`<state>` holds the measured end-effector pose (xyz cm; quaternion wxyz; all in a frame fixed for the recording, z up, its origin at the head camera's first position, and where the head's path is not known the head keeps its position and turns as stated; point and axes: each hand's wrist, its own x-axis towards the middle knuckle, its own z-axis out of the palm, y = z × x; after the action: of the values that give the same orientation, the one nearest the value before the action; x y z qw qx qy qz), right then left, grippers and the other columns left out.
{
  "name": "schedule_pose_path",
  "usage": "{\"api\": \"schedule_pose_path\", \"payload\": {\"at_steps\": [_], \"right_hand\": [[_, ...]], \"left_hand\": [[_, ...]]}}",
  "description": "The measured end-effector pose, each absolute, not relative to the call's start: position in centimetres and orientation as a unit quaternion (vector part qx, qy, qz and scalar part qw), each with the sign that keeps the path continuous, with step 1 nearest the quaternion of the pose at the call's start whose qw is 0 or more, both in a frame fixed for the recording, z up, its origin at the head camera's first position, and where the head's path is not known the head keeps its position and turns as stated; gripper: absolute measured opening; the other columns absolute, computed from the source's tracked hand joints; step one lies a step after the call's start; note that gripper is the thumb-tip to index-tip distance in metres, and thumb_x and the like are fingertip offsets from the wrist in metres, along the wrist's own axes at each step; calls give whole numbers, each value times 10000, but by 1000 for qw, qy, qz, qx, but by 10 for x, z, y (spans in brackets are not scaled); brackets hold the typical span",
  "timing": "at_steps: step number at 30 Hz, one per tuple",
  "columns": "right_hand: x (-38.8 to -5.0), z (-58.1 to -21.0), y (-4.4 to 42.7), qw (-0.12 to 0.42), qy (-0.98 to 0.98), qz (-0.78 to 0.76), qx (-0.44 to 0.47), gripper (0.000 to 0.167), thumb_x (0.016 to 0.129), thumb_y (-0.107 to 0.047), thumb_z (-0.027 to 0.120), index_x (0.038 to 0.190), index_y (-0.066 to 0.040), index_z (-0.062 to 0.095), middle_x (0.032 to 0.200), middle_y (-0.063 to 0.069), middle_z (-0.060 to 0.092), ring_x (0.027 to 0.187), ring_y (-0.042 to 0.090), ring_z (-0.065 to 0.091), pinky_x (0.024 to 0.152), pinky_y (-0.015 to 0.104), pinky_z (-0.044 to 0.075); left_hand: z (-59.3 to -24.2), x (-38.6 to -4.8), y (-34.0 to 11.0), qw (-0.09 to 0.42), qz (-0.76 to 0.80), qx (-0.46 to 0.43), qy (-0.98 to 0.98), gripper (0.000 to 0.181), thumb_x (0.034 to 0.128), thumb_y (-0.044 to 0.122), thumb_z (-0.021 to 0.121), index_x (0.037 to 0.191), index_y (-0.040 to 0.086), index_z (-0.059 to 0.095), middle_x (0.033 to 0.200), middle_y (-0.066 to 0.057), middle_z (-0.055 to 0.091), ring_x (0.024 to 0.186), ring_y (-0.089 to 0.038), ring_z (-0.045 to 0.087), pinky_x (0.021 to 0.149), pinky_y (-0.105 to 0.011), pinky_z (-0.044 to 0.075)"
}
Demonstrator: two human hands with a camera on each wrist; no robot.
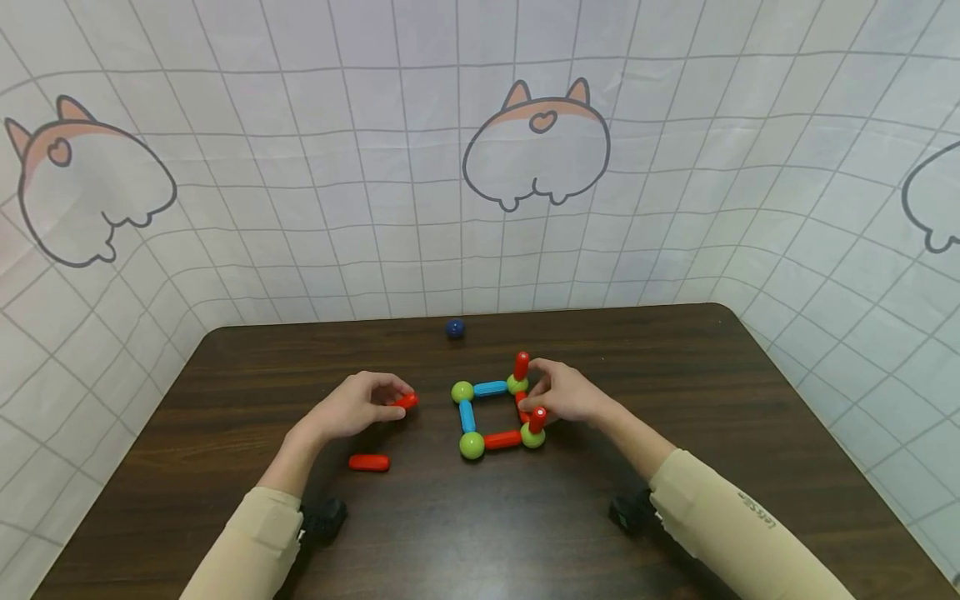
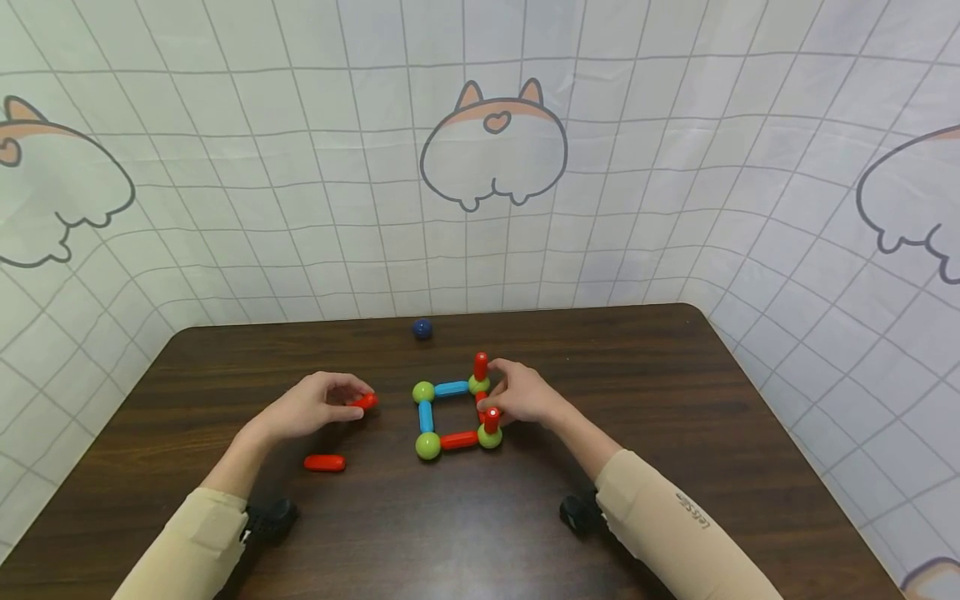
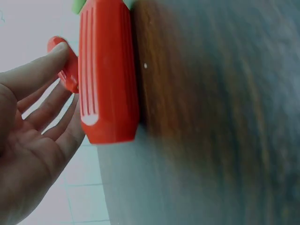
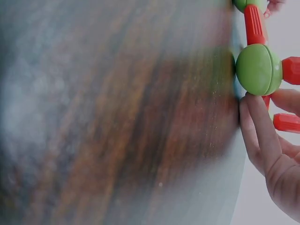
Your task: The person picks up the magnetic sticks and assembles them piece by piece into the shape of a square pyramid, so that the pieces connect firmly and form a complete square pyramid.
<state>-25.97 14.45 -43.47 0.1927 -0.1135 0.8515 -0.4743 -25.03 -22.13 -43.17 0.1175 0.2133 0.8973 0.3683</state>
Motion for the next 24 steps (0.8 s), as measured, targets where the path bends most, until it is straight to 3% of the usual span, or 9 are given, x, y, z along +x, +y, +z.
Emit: {"api": "schedule_pose_path", "payload": {"at_steps": [8, 24], "right_hand": [[-257, -434, 143, 188, 853, -475, -110, 691, 915, -103, 776, 1475, 46, 399, 1007, 138, 673, 789, 218, 690, 722, 367, 605], [-256, -436, 142, 181, 858, -470, -99, 696, 911, -109, 782, 1476, 44, 406, 1003, 127, 674, 788, 217, 680, 736, 373, 600]], "left_hand": [[-430, -253, -213, 79, 389, 212, 893, 219, 942, 89, 752, 1160, 109, 733, 1038, -2, 691, 970, -210, 619, 880, -419, 502], [-429, -257, -184, 62, 468, 185, 862, 236, 916, 101, 793, 1127, 94, 687, 1040, -27, 700, 1003, -213, 665, 898, -423, 536]]}}
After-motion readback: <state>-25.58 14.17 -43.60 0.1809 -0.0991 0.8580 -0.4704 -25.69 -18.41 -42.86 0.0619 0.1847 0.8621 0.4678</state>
